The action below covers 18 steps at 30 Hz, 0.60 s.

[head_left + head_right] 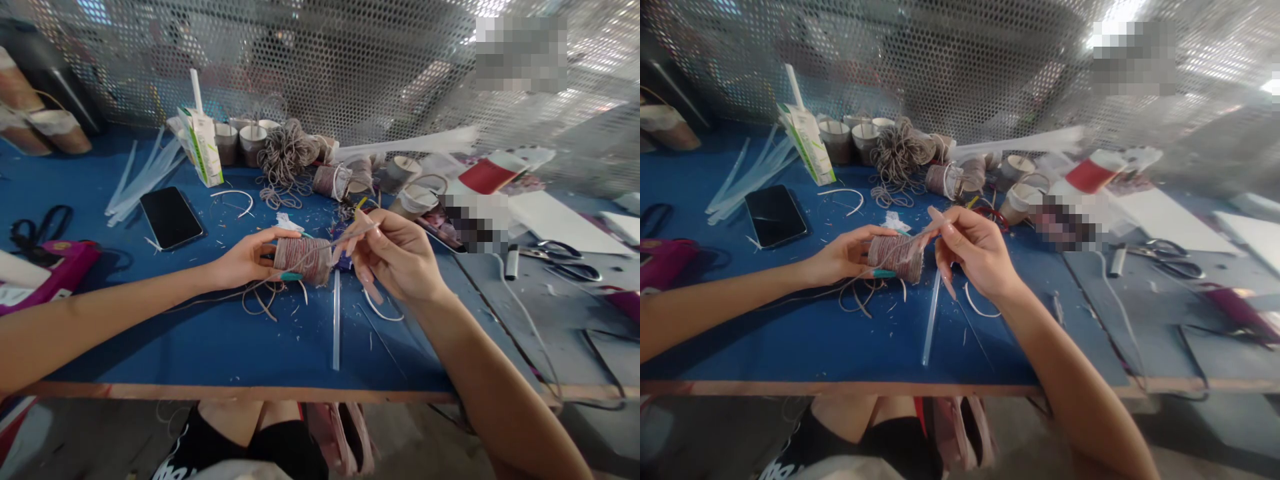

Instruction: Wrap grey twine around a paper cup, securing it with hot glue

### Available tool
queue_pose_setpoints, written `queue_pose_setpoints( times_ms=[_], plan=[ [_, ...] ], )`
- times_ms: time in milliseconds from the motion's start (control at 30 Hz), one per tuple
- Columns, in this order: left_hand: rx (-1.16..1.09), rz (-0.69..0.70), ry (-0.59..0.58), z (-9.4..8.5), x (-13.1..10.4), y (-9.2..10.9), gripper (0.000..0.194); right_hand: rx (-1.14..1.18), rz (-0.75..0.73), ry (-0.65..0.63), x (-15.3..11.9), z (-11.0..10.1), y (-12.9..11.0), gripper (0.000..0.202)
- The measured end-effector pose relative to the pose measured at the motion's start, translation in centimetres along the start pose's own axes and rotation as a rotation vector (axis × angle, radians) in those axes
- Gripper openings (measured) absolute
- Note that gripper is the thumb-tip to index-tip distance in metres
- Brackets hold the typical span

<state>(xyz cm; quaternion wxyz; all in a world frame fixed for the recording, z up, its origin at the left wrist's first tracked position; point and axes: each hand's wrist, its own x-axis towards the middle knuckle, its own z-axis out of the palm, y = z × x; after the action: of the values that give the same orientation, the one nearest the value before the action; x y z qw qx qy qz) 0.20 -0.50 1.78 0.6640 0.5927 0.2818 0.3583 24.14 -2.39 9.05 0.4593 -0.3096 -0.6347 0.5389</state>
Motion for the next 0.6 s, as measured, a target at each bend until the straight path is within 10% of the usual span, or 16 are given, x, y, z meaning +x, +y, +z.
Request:
queue_pose_setpoints(
  times_ms=[600],
  plan=[
    [-0.051, 0.042, 0.022, 0.0, 0.2, -0.4, 0.056, 0.187, -0.065, -0.123, -0.5, 0.2, -0.6, 0.016]
  ],
)
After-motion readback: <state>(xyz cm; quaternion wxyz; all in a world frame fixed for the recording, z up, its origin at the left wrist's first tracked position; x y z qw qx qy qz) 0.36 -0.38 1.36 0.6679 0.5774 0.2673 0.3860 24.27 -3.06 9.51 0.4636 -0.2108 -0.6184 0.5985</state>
